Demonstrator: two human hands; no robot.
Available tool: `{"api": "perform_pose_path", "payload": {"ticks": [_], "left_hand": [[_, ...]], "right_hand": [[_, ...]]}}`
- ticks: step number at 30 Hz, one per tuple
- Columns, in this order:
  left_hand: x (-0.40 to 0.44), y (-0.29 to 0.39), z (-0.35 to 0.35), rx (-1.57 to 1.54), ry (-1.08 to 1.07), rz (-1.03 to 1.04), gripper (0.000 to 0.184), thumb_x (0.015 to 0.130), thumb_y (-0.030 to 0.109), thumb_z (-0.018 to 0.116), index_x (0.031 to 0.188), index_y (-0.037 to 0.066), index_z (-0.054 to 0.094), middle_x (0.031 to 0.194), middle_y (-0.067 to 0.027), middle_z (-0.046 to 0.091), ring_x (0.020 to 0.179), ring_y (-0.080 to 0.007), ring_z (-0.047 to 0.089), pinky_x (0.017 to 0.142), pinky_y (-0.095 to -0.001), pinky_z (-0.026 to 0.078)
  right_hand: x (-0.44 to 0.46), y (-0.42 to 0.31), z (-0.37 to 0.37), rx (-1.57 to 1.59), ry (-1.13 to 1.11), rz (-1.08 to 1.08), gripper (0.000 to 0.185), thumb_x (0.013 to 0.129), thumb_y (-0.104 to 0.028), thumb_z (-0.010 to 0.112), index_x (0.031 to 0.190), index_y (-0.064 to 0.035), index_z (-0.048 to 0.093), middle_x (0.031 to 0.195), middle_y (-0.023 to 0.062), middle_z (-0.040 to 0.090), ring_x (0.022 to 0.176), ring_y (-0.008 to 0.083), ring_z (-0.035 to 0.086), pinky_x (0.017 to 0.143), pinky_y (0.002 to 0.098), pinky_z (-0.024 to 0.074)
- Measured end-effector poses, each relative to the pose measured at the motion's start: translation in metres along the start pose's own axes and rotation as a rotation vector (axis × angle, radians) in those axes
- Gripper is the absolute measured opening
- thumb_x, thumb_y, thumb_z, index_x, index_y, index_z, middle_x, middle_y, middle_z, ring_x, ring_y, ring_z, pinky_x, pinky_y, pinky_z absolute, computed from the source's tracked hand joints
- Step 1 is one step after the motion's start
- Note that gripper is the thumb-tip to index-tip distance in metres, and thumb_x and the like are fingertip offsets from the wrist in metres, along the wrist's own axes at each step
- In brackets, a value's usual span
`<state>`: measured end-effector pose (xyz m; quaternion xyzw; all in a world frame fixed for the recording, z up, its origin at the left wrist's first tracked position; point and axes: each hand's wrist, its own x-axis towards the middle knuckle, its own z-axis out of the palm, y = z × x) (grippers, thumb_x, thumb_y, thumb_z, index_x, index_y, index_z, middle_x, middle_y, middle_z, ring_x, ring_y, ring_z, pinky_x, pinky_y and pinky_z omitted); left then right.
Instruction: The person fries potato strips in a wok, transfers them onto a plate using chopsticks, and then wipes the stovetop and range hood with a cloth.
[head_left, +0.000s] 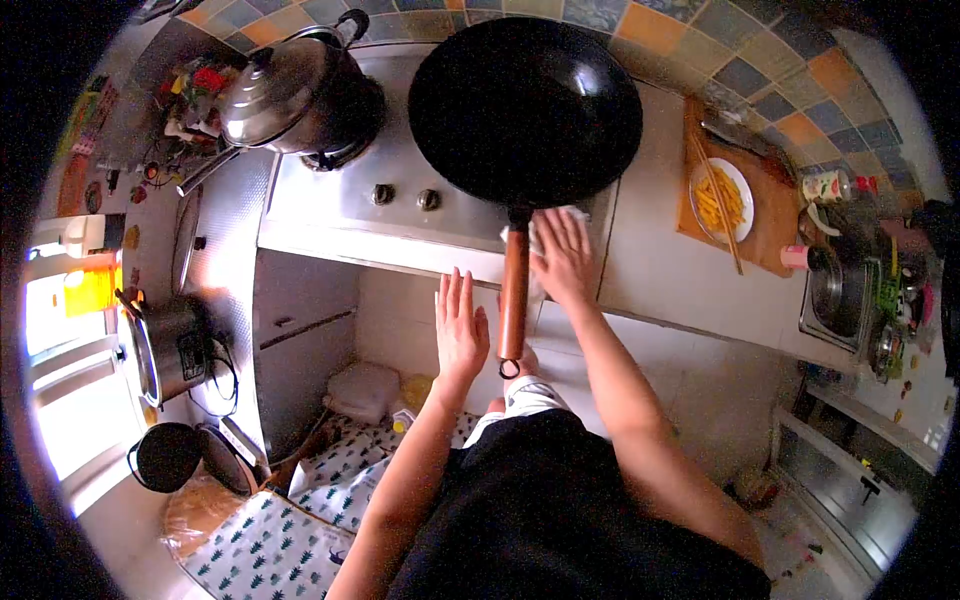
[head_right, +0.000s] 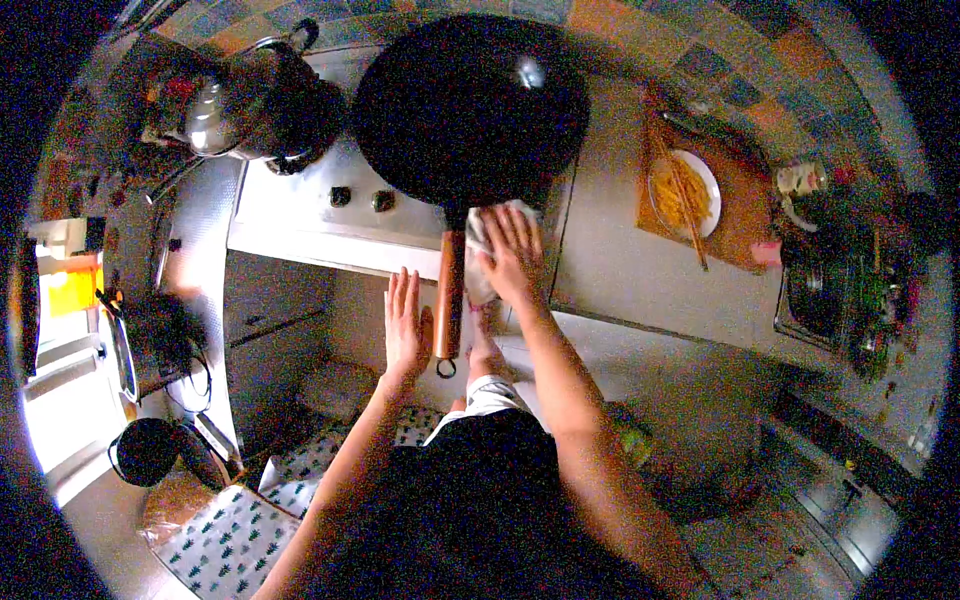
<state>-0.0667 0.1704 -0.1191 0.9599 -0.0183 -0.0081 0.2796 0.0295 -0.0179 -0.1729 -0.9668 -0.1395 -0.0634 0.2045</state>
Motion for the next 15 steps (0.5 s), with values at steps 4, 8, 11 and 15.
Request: {"api": "perform_pose_path", "payload": {"ticks": [4,8,11,15], "left_hand": [[0.013,-0.023,-0.007,0.032,-0.036,-0.026,0.052,0.085,0.012,0.043,0.135,0.003,0.030,0.141,-0.0192,0.025,0.131,-0.0380,0.019,0.106,-0.0487,0.018],[0.030,-0.047,-0.018,0.022,-0.063,-0.006,0.054,0.085,0.013,0.044,0.136,0.004,0.028,0.142,-0.0185,0.023,0.132,-0.0369,0.018,0.107,-0.0482,0.017],[0.035,-0.060,-0.022,0.051,-0.102,-0.068,0.055,0.085,0.014,0.045,0.137,0.005,0.027,0.143,-0.0178,0.022,0.133,-0.0366,0.017,0.107,-0.0478,0.015],[0.034,-0.076,-0.035,-0.037,-0.165,-0.089,0.056,0.084,0.015,0.045,0.138,0.009,0.027,0.143,-0.0168,0.022,0.133,-0.0360,0.017,0.108,-0.0473,0.014]], "right_hand": [[0.003,-0.001,0.005,-0.184,0.030,0.264,0.056,0.081,-0.034,0.053,0.127,-0.0041,0.043,0.138,0.0132,0.034,0.132,0.0303,0.022,0.108,0.0491,0.0110],[-0.001,-0.021,0.057,-0.359,0.088,0.341,0.053,0.083,-0.033,0.052,0.123,0.0000,0.044,0.135,0.0215,0.036,0.130,0.0372,0.024,0.107,0.0540,0.0093],[0.011,-0.082,0.035,0.036,-0.042,0.351,0.056,0.084,-0.031,0.050,0.128,0.0011,0.037,0.136,0.0226,0.031,0.131,0.0371,0.020,0.107,0.0529,0.0117],[0.013,-0.131,0.060,-0.072,-0.139,0.296,0.065,0.086,-0.035,0.044,0.139,-0.0029,0.023,0.146,0.0180,0.014,0.136,0.0347,0.007,0.108,0.0506,0.0045]]}}
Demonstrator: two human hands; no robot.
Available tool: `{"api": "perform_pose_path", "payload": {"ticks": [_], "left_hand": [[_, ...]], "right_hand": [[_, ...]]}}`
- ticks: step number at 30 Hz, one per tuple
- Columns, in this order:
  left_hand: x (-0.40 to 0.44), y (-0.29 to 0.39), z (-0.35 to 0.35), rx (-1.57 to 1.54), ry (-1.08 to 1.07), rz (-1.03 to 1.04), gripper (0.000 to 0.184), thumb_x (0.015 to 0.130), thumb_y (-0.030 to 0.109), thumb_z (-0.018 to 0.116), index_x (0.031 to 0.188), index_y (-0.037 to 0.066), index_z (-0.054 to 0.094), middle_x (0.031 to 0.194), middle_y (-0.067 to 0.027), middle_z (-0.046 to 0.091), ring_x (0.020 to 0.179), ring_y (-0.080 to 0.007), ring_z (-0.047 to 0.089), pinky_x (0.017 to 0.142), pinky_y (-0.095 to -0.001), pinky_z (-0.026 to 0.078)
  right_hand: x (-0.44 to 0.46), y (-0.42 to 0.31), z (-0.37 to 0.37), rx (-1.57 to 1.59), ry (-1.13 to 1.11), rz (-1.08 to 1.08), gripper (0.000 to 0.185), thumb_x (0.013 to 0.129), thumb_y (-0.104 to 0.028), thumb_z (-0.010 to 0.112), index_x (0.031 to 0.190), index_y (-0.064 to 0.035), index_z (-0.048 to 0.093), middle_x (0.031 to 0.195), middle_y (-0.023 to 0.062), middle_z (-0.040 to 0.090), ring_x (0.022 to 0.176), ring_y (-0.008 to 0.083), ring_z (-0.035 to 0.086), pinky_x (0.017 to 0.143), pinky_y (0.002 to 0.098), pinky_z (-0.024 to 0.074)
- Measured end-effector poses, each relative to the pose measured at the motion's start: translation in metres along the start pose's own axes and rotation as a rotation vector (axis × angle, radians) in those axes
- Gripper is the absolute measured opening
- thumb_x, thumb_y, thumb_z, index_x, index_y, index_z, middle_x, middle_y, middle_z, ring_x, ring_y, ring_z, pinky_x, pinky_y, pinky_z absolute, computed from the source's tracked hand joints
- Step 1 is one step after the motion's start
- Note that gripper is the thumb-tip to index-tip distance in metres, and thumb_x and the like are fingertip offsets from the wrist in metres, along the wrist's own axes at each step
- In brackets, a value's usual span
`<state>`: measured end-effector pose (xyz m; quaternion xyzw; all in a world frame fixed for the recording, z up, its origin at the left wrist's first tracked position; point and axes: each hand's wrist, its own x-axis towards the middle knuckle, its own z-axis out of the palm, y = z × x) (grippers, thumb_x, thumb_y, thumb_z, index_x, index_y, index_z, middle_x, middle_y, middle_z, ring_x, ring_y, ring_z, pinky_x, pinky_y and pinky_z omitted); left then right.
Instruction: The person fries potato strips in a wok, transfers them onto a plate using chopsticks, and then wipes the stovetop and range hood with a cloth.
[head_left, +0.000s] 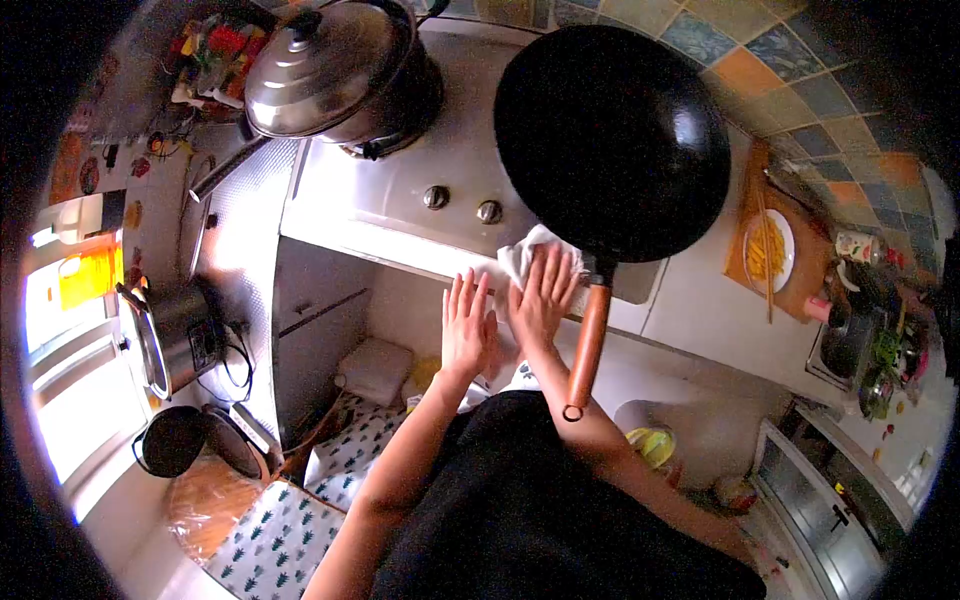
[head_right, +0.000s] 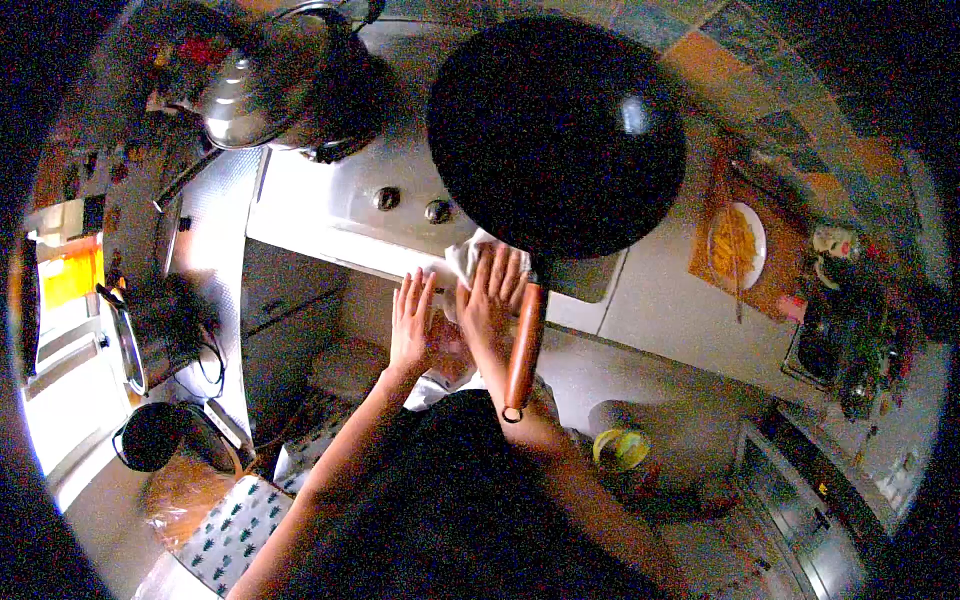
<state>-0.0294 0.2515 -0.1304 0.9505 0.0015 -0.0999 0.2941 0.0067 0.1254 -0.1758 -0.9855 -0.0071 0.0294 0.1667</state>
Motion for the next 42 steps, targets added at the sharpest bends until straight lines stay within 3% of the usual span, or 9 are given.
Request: {"api": "perform_pose_path", "payload": {"ticks": [6,9,19,24,30,31,35,38,42], "left_hand": [[0.006,-0.046,-0.022,-0.052,0.055,0.020,0.054,0.083,0.013,0.044,0.135,0.005,0.031,0.141,-0.0190,0.025,0.132,-0.0362,0.020,0.107,-0.0489,0.014],[0.009,-0.075,-0.046,-0.067,0.062,0.046,0.055,0.081,0.012,0.044,0.134,0.004,0.032,0.140,-0.0199,0.026,0.131,-0.0369,0.021,0.107,-0.0491,0.014],[0.033,-0.187,-0.146,0.011,0.160,0.027,0.047,0.091,0.024,0.035,0.134,0.004,0.033,0.139,-0.0212,0.028,0.131,-0.0360,0.022,0.107,-0.0478,0.014],[0.059,-0.226,-0.184,0.019,0.223,0.069,0.047,0.093,0.023,0.034,0.135,0.002,0.031,0.142,-0.0210,0.023,0.133,-0.0348,0.018,0.108,-0.0440,0.015],[0.096,-0.253,-0.211,0.081,0.283,0.073,0.042,0.094,0.024,0.037,0.130,0.001,0.037,0.128,-0.0223,0.040,0.118,-0.0390,0.036,0.100,-0.0437,0.028],[0.100,-0.261,-0.213,0.041,0.129,0.000,0.051,0.091,0.025,0.038,0.136,0.003,0.028,0.143,-0.0197,0.021,0.134,-0.0361,0.014,0.106,-0.0486,0.015],[0.125,-0.270,-0.213,0.035,0.222,0.109,0.054,0.088,0.025,0.041,0.138,0.011,0.028,0.143,-0.0175,0.022,0.133,-0.0358,0.017,0.107,-0.0486,0.014],[0.135,-0.270,-0.211,0.075,0.134,0.098,0.054,0.087,0.024,0.043,0.138,0.011,0.029,0.143,-0.0171,0.023,0.132,-0.0358,0.018,0.107,-0.0477,0.014],[0.141,-0.274,-0.186,0.096,0.165,0.230,0.053,0.088,0.024,0.045,0.136,0.008,0.031,0.138,-0.0195,0.031,0.129,-0.0376,0.026,0.106,-0.0475,0.018]], "right_hand": [[0.000,-0.067,0.040,0.074,-0.004,0.001,0.053,0.088,-0.027,0.037,0.138,-0.0084,0.028,0.146,0.0119,0.019,0.135,0.0310,0.014,0.108,0.0492,0.0111],[0.007,-0.097,0.055,-0.008,-0.067,-0.030,0.065,0.089,-0.044,0.037,0.140,-0.0075,0.022,0.146,0.0140,0.016,0.135,0.0336,0.009,0.108,0.0488,0.0070],[0.087,-0.274,0.099,0.131,-0.045,-0.254,0.057,0.090,-0.030,0.035,0.141,-0.0119,0.019,0.148,0.0085,0.013,0.137,0.0251,0.009,0.111,0.0414,0.0055],[0.143,-0.329,0.139,0.110,0.060,-0.390,0.053,0.086,-0.031,0.038,0.135,-0.0116,0.033,0.144,0.0111,0.023,0.135,0.0291,0.016,0.110,0.0470,0.0113],[0.202,-0.367,0.140,0.396,-0.015,-0.426,0.065,0.083,-0.046,0.046,0.139,-0.0184,0.027,0.145,0.0146,0.018,0.134,0.0367,0.012,0.106,0.0546,0.0062],[0.203,-0.365,0.141,0.375,0.031,-0.454,0.063,0.083,-0.043,0.045,0.139,-0.0193,0.028,0.146,0.0144,0.017,0.134,0.0351,0.012,0.106,0.0538,0.0063],[0.204,-0.359,0.133,0.270,0.135,-0.549,0.058,0.084,-0.037,0.044,0.139,-0.0219,0.029,0.146,0.0138,0.016,0.135,0.0318,0.012,0.107,0.0494,0.0068],[0.194,-0.345,0.101,0.286,-0.123,-0.532,0.057,0.084,-0.032,0.042,0.138,-0.0175,0.030,0.146,0.0134,0.018,0.135,0.0309,0.013,0.108,0.0465,0.0081],[0.173,-0.297,0.143,0.118,0.087,-0.572,0.060,0.083,-0.029,0.040,0.136,-0.0045,0.030,0.144,0.0111,0.023,0.136,0.0251,0.013,0.111,0.0394,0.0063]]}}
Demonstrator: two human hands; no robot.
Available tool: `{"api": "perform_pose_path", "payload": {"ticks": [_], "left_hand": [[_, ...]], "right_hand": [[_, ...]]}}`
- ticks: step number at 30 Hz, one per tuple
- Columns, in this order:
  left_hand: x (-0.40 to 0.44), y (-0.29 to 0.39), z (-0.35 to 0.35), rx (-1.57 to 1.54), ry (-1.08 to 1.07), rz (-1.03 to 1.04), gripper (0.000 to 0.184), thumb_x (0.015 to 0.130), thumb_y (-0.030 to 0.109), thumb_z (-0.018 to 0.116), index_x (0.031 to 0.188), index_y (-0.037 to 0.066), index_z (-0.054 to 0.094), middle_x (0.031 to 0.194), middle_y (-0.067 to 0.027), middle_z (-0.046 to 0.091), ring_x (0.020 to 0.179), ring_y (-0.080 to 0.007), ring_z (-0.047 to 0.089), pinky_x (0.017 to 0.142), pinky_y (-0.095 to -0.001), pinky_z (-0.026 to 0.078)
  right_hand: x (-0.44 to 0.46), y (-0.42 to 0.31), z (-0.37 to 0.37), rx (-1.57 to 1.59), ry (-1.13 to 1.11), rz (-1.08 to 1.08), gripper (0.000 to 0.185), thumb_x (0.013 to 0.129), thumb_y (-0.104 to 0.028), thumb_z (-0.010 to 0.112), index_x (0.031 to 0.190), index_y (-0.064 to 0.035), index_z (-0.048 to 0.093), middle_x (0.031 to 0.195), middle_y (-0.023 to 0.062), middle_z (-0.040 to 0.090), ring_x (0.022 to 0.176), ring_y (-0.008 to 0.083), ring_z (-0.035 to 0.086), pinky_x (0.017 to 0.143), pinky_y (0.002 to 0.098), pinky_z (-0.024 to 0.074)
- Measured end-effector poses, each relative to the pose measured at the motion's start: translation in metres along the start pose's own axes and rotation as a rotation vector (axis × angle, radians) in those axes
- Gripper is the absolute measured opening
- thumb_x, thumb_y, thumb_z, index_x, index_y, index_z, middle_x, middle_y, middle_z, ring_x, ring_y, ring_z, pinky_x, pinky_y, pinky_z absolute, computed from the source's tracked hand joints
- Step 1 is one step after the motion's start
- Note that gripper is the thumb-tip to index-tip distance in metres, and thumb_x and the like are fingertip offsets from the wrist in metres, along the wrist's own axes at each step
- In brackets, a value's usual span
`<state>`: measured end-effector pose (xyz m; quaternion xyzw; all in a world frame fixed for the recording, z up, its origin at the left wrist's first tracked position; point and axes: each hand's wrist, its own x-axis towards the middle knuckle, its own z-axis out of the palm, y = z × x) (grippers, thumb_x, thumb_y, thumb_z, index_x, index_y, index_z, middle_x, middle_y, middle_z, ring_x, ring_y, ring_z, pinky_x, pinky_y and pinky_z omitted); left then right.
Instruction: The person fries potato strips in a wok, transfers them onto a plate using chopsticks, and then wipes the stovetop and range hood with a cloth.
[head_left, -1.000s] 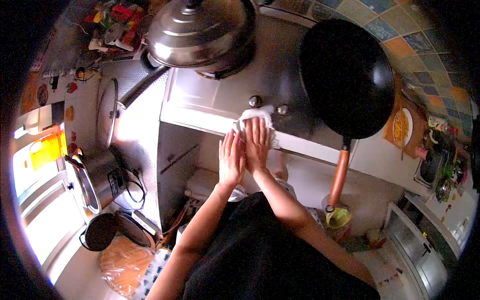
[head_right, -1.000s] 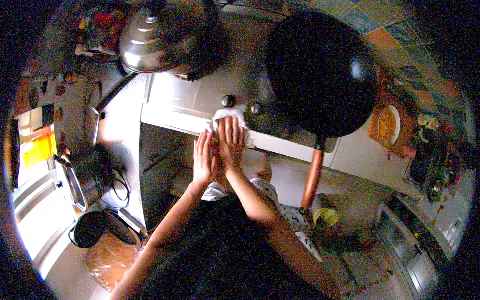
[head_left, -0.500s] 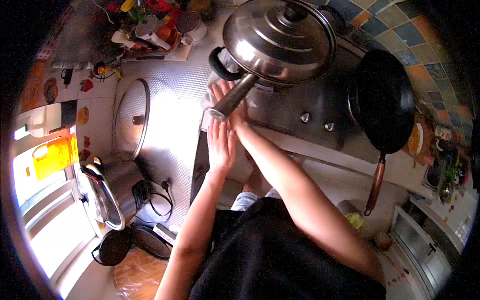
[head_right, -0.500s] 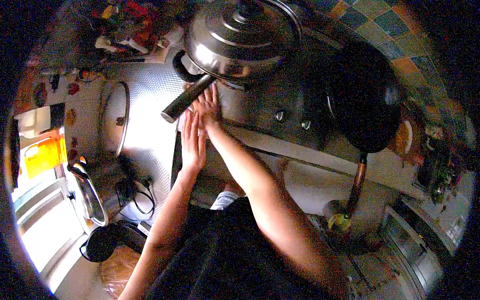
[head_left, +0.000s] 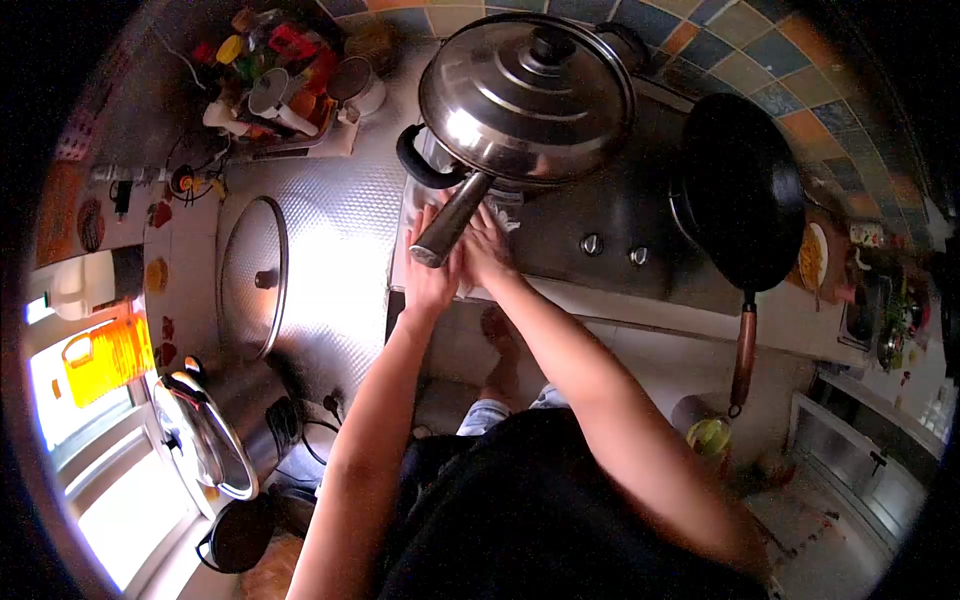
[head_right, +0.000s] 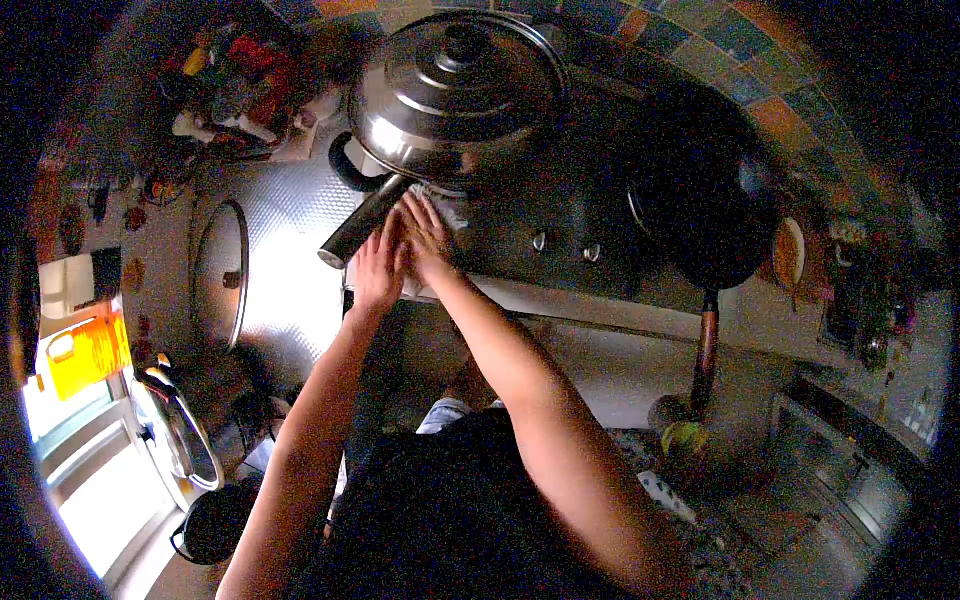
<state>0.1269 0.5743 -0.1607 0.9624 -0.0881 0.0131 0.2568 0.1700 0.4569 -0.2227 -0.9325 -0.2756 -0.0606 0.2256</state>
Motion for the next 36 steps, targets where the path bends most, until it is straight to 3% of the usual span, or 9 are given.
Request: {"api": "perform_pose_path", "payload": {"ticks": [10,18,23,25,26,28,30,34,36], "left_hand": [[-0.031,0.078,0.017,-0.202,-0.123,0.144,0.056,0.087,0.019,0.045,0.135,-0.001,0.027,0.140,-0.0221,0.025,0.131,-0.0374,0.021,0.108,-0.0428,0.016],[-0.026,0.108,0.031,-0.317,-0.263,0.084,0.053,0.089,0.027,0.037,0.136,0.002,0.029,0.140,-0.0184,0.030,0.131,-0.0343,0.024,0.107,-0.0448,0.017],[0.005,0.105,0.030,-0.366,-0.301,0.137,0.052,0.090,0.028,0.038,0.135,0.003,0.032,0.139,-0.0179,0.032,0.130,-0.0328,0.027,0.107,-0.0413,0.018],[0.019,0.107,0.035,-0.440,-0.299,0.138,0.050,0.091,0.028,0.037,0.134,0.003,0.033,0.138,-0.0179,0.032,0.130,-0.0328,0.027,0.107,-0.0399,0.019],[0.026,0.109,0.037,-0.500,-0.297,0.132,0.049,0.091,0.027,0.036,0.134,0.003,0.034,0.138,-0.0180,0.033,0.130,-0.0328,0.028,0.107,-0.0393,0.019],[0.041,0.116,0.041,-0.643,-0.261,0.117,0.047,0.093,0.028,0.034,0.132,0.002,0.036,0.137,-0.0186,0.034,0.129,-0.0328,0.028,0.106,-0.0376,0.020],[0.050,0.125,0.040,-0.672,-0.292,0.060,0.048,0.094,0.030,0.034,0.132,0.002,0.035,0.137,-0.0191,0.034,0.129,-0.0331,0.028,0.106,-0.0375,0.021],[0.060,0.141,0.049,-0.735,-0.277,0.014,0.051,0.095,0.034,0.032,0.133,0.000,0.034,0.138,-0.0188,0.033,0.130,-0.0325,0.027,0.106,-0.0366,0.021],[0.063,0.146,0.053,-0.769,-0.294,0.013,0.050,0.096,0.029,0.028,0.136,-0.002,0.027,0.142,-0.0164,0.028,0.133,-0.0276,0.023,0.108,-0.0349,0.015]], "right_hand": [[-0.091,0.009,-0.075,-0.027,-0.100,0.234,0.056,0.085,-0.020,0.038,0.138,-0.0090,0.027,0.147,0.0064,0.017,0.137,0.0197,0.012,0.111,0.0359,0.0086],[-0.116,-0.006,-0.087,-0.019,-0.106,0.481,0.055,0.090,-0.029,0.035,0.137,-0.0021,0.025,0.144,0.0197,0.018,0.135,0.0305,0.012,0.111,0.0427,0.0053],[-0.090,0.009,-0.067,-0.069,-0.163,0.621,0.056,0.094,-0.027,0.033,0.138,0.0018,0.015,0.146,0.0157,0.014,0.135,0.0282,0.011,0.111,0.0376,0.0076],[-0.074,0.010,-0.113,-0.230,-0.123,0.432,0.060,0.090,-0.036,0.033,0.131,0.0069,0.030,0.137,0.0293,0.025,0.132,0.0370,0.017,0.110,0.0457,0.0028],[-0.074,0.018,-0.096,-0.123,-0.111,0.549,0.054,0.093,-0.027,0.033,0.136,-0.0008,0.017,0.142,0.0207,0.018,0.134,0.0302,0.015,0.110,0.0410,0.0080],[-0.053,0.025,-0.123,-0.312,-0.313,0.479,0.058,0.092,-0.037,0.028,0.130,0.0061,0.032,0.136,0.0275,0.029,0.132,0.0365,0.017,0.110,0.0472,0.0025],[-0.065,0.050,-0.060,0.843,0.448,0.671,0.060,0.094,-0.014,0.039,0.141,-0.0121,0.003,0.146,0.0068,0.014,0.132,0.0239,0.019,0.108,0.0358,0.0186],[-0.055,0.096,-0.044,0.056,0.367,0.831,0.052,0.095,-0.021,0.036,0.140,-0.0114,0.012,0.145,0.0082,0.017,0.131,0.0213,0.020,0.107,0.0333,0.0197],[-0.045,0.110,-0.066,-0.259,0.191,0.882,0.055,0.092,-0.028,0.036,0.138,-0.0035,0.016,0.141,0.0183,0.018,0.130,0.0312,0.018,0.107,0.0396,0.0138]]}}
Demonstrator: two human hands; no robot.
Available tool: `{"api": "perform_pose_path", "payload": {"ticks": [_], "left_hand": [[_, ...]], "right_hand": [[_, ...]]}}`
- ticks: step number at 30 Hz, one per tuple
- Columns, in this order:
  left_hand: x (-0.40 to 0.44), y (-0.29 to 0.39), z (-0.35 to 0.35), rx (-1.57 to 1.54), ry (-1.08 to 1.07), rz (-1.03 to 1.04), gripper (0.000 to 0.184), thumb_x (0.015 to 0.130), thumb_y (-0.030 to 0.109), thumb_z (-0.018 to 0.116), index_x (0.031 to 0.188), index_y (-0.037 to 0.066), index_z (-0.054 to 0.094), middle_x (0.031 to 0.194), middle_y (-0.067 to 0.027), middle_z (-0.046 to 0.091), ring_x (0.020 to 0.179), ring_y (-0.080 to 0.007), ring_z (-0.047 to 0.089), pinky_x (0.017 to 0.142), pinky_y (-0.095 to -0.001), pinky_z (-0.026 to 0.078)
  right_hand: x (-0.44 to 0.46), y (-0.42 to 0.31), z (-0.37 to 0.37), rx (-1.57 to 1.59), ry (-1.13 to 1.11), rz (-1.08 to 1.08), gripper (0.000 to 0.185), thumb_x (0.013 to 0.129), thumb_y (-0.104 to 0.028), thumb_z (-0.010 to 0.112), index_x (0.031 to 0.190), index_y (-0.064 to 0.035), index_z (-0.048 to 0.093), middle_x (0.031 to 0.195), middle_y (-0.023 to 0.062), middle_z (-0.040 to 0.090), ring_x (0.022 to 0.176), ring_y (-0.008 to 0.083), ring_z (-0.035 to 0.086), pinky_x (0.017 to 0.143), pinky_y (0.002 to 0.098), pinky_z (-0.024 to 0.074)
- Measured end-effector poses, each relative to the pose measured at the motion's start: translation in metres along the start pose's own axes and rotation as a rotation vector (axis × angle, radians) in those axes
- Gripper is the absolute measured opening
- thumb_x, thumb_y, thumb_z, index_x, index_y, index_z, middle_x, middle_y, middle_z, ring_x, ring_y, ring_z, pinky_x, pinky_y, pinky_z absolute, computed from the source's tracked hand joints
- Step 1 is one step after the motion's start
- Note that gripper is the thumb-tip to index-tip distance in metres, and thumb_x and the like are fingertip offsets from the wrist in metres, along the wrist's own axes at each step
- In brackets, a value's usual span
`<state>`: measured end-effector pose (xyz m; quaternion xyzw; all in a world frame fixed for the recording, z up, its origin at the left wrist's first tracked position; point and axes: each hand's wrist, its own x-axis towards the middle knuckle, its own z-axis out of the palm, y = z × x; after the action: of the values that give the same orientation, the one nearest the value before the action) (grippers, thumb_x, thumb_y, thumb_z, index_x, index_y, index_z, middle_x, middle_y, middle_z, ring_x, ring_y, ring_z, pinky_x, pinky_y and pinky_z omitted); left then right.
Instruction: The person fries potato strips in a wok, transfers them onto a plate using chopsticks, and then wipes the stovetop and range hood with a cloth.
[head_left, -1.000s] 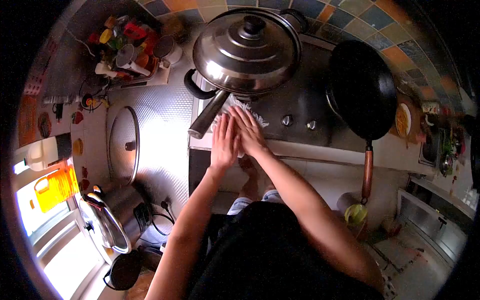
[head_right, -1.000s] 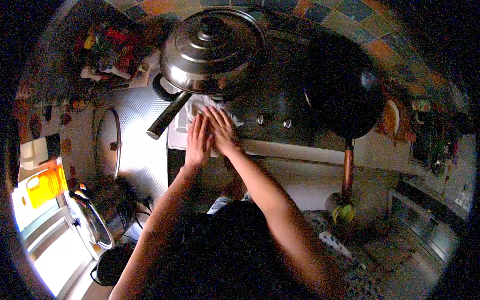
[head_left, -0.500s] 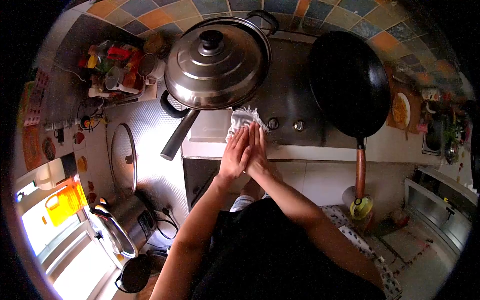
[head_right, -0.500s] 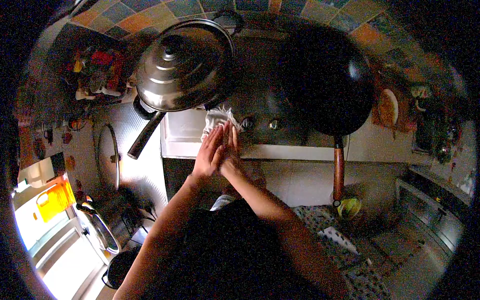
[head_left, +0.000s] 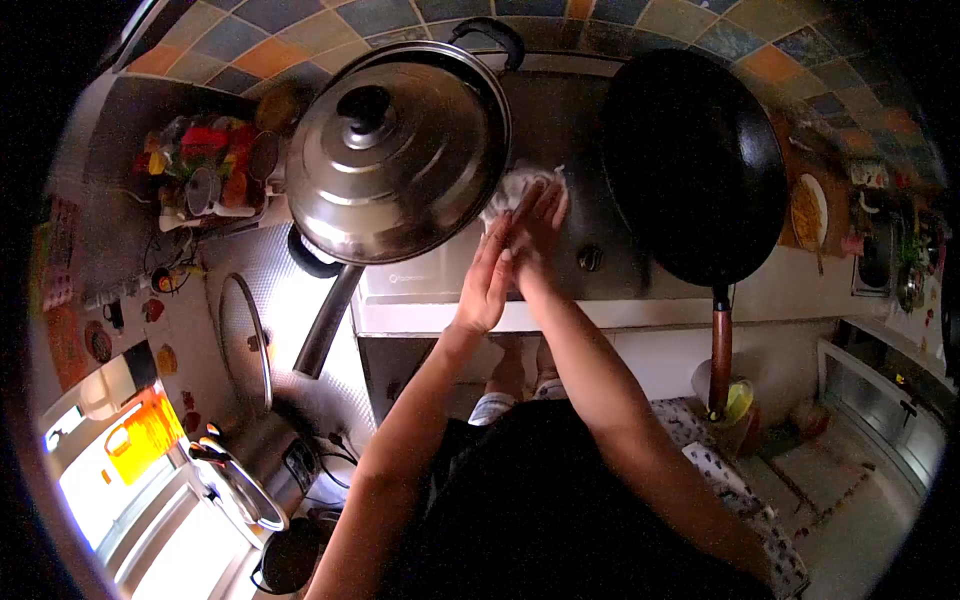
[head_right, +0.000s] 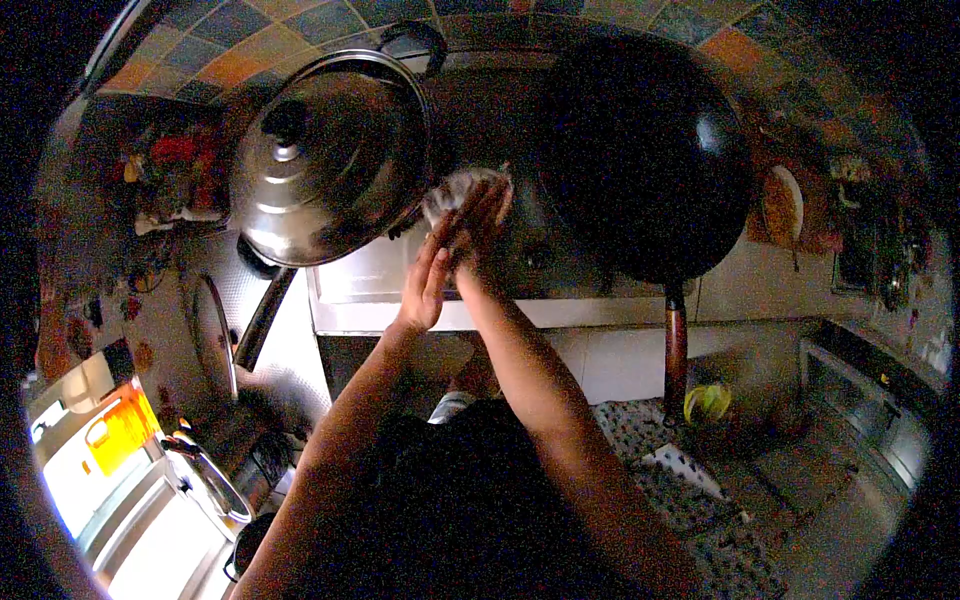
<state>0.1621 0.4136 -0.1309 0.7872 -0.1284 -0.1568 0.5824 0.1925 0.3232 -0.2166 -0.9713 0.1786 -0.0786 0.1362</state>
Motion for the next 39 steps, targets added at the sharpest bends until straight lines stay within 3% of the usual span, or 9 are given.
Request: {"api": "perform_pose_path", "payload": {"ticks": [2,5,9,21,24,30,34,36,39], "left_hand": [[0.009,0.011,0.005,-0.057,-0.004,0.045,0.050,0.096,0.029,0.028,0.136,-0.002,0.026,0.142,-0.0163,0.026,0.133,-0.0271,0.021,0.108,-0.0349,0.014],[0.017,0.008,0.014,-0.083,0.008,0.080,0.053,0.095,0.035,0.030,0.136,0.001,0.028,0.141,-0.0179,0.027,0.133,-0.0317,0.022,0.109,-0.0406,0.011],[0.029,0.011,0.016,-0.046,0.013,0.106,0.051,0.095,0.033,0.030,0.135,0.001,0.029,0.141,-0.0182,0.028,0.132,-0.0325,0.022,0.109,-0.0415,0.011],[0.033,-0.004,0.017,0.037,-0.056,0.075,0.049,0.095,0.030,0.034,0.134,0.000,0.032,0.141,-0.0205,0.025,0.132,-0.0332,0.021,0.108,-0.0388,0.017],[0.030,-0.005,0.018,0.058,-0.072,0.094,0.049,0.095,0.029,0.035,0.134,0.000,0.031,0.141,-0.0206,0.025,0.132,-0.0334,0.021,0.108,-0.0390,0.017],[0.023,-0.002,0.016,0.054,-0.022,0.082,0.050,0.094,0.027,0.038,0.135,0.001,0.030,0.141,-0.0199,0.026,0.132,-0.0330,0.021,0.107,-0.0387,0.017],[0.018,0.008,0.020,0.063,-0.028,0.099,0.050,0.094,0.028,0.038,0.136,0.001,0.029,0.142,-0.0192,0.025,0.133,-0.0328,0.021,0.107,-0.0386,0.019],[0.014,0.010,0.024,0.085,-0.034,0.095,0.050,0.094,0.028,0.037,0.136,0.001,0.029,0.142,-0.0189,0.023,0.133,-0.0326,0.021,0.107,-0.0387,0.019],[0.010,0.016,0.030,0.058,-0.047,0.101,0.050,0.094,0.029,0.036,0.136,0.002,0.028,0.143,-0.0184,0.021,0.132,-0.0327,0.021,0.106,-0.0392,0.020]], "right_hand": [[0.028,0.016,-0.028,-0.043,-0.082,-0.152,0.073,0.087,-0.039,0.040,0.134,0.0108,0.016,0.135,0.0379,0.016,0.128,0.0515,0.012,0.107,0.0530,0.0017],[0.063,0.012,-0.053,-0.167,-0.230,-0.041,0.073,0.086,-0.038,0.043,0.137,0.0057,0.013,0.137,0.0369,0.015,0.128,0.0518,0.011,0.106,0.0551,0.0025],[0.083,0.023,-0.018,-0.016,0.060,-0.069,0.077,0.083,-0.042,0.048,0.139,0.0004,0.014,0.137,0.0365,0.013,0.130,0.0490,0.009,0.106,0.0538,0.0043],[0.187,0.031,0.024,-0.001,0.556,-0.009,0.066,0.084,-0.044,0.050,0.136,-0.0076,0.031,0.138,0.0308,0.019,0.128,0.0480,0.016,0.100,0.0582,0.0209],[0.185,0.031,0.015,0.057,0.549,-0.009,0.065,0.084,-0.045,0.051,0.136,-0.0124,0.032,0.137,0.0312,0.021,0.129,0.0464,0.016,0.098,0.0584,0.0238],[0.162,0.046,0.013,0.068,0.366,-0.149,0.059,0.087,-0.038,0.049,0.138,-0.0156,0.029,0.140,0.0253,0.020,0.130,0.0439,0.016,0.100,0.0581,0.0224],[0.139,0.059,0.003,0.012,0.211,-0.268,0.059,0.088,-0.035,0.047,0.139,-0.0141,0.026,0.144,0.0218,0.015,0.132,0.0405,0.014,0.106,0.0509,0.0178],[0.119,0.058,-0.014,0.252,0.102,-0.162,0.059,0.089,-0.034,0.046,0.140,-0.0131,0.024,0.144,0.0212,0.016,0.133,0.0385,0.014,0.108,0.0464,0.0158],[0.094,0.071,-0.041,0.672,-0.267,-0.082,0.051,0.091,-0.021,0.042,0.138,-0.0133,0.028,0.144,0.0169,0.020,0.133,0.0334,0.018,0.109,0.0405,0.0157]]}}
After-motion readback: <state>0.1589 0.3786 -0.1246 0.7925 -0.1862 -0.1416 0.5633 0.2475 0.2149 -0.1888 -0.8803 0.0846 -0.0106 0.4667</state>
